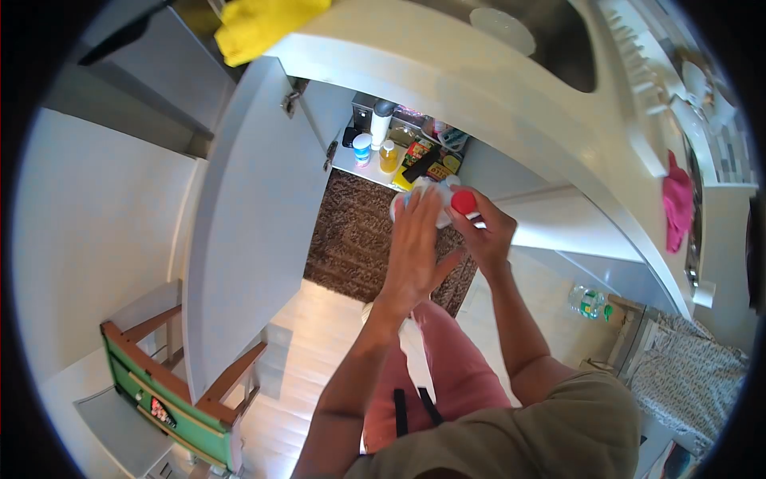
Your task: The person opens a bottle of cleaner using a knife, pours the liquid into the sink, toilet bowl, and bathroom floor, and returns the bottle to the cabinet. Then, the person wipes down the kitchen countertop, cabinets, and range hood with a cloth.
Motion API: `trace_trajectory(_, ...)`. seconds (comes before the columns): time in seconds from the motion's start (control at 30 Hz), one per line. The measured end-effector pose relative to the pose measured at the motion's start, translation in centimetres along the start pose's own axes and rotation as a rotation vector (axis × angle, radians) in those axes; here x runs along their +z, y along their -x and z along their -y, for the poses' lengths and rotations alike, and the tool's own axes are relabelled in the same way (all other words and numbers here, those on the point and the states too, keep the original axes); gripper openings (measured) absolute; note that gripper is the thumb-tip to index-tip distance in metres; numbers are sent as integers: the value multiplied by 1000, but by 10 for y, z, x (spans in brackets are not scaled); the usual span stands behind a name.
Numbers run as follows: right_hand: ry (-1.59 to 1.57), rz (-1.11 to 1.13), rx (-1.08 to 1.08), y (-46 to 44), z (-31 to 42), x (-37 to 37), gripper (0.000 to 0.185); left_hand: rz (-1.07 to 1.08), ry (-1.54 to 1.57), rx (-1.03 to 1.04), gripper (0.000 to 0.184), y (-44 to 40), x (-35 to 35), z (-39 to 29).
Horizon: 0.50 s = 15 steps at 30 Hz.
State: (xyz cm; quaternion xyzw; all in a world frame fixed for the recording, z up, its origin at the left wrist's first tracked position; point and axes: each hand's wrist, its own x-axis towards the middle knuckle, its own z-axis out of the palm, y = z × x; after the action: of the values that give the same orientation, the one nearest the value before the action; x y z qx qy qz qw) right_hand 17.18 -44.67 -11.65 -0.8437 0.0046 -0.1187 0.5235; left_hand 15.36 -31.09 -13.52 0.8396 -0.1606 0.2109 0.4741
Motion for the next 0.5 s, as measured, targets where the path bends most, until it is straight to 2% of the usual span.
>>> trace_trajectory(0.03,-8,-11,2,16,31,-19,30,98,11,53,72,-15,-15,-24)
trace_trajectory(0.07,-26,77,19,28,58,-41,43,185,25,111,79,-28,-30,-51)
trace_trajectory(0.1,-41,169,32,36,82,-60,57,179,25,124,79,-33,-48,-80)
trace_trajectory(0.13,-48,146,20,41,107,-67,57,171,91,80,78,-36,-70,-107)
trace_trajectory(0.2,-502,-90,-340,39,153,-76,94,156,152,103,77,-49,-100,-151)
trace_trajectory(0.23,-378,206,-282,49,161,-93,119,58,311,51,73,-52,-111,-171)
trace_trajectory(0.27,-526,287,-280,59,173,-89,121,-34,473,-11,69,-57,-119,-190)
trace_trajectory(0.3,-369,288,-192,67,186,-99,118,-24,476,14,69,-63,-126,-205)
trace_trajectory(0.33,-216,284,-98,73,197,-107,115,34,535,45,59,-71,-134,-216)
trace_trajectory(0.37,-217,260,-112,76,209,-119,115,91,593,76,49,-82,-140,-226)
trace_trajectory(0.4,-283,401,-46,77,224,-132,107,149,650,106,39,-94,-147,-233)
trace_trajectory(0.43,-349,542,20,77,233,-142,100,362,733,176,22,-112,-164,-234)
trace_trajectory(0.47,-347,524,6,77,235,-147,100,372,733,198,22,-125,-167,-250)
trace_trajectory(0.5,-542,682,11,76,233,-150,93,508,1015,217,22,-135,-170,-269)
